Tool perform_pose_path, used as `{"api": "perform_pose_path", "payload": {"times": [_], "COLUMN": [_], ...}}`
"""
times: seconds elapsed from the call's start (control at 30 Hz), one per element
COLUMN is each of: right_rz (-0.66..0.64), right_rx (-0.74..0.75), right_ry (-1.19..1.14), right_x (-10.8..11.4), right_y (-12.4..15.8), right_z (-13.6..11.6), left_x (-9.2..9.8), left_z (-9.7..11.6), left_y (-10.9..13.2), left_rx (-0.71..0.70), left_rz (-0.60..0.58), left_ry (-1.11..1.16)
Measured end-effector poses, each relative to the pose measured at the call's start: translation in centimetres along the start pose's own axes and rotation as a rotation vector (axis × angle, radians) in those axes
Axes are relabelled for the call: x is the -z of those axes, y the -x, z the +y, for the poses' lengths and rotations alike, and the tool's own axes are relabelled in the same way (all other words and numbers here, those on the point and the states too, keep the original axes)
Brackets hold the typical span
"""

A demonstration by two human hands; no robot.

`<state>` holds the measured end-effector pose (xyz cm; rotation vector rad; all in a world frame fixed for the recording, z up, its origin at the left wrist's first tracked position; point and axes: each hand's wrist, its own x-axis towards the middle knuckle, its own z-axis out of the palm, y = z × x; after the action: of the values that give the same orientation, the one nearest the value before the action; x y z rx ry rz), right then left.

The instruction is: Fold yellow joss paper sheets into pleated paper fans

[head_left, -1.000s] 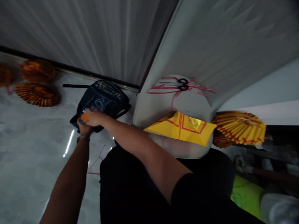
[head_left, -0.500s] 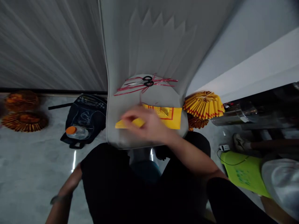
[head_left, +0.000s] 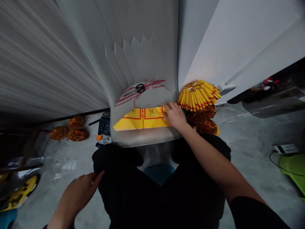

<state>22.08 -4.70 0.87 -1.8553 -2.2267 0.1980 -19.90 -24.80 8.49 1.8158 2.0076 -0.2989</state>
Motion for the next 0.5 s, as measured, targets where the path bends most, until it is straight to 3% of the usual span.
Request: {"api": "perform_pose_path", "payload": {"times": [0.07, 0.13, 0.2, 0.27, 0.37, 0.5], "right_rz": [0.049, 0.084, 0.108, 0.127, 0.123, 0.079], "right_rx": [0.016, 0.039, 0.049, 0.036, 0.006, -0.008], "right_ry": [-0.001, 0.002, 0.003, 0.0, 0.003, 0.02], "right_x": [-0.1, -0.3, -0.4, -0.4, -0.6, -0.9], "right_y": [0.2, 0.2, 0.3, 0.5, 1.0, 1.8], "right_z": [0.0, 0.0, 0.0, 0.0, 0.3, 0.9], "left_x": [2.3, 3.4, 3.2, 2.2, 0.0, -1.5], "left_z": [4.5, 9.5, 13.9, 16.6, 17.0, 14.8], "left_y": [-2.6, -6.9, -12.1, -16.9, -21.2, -22.1], "left_rx": [-0.207, -0.477, -0.687, -0.718, -0.642, -0.671], "left_rz": [0.153, 0.259, 0.303, 0.314, 0.266, 0.258], "left_ry": [0.094, 0.236, 0.225, 0.096, -0.032, -0.035]}}
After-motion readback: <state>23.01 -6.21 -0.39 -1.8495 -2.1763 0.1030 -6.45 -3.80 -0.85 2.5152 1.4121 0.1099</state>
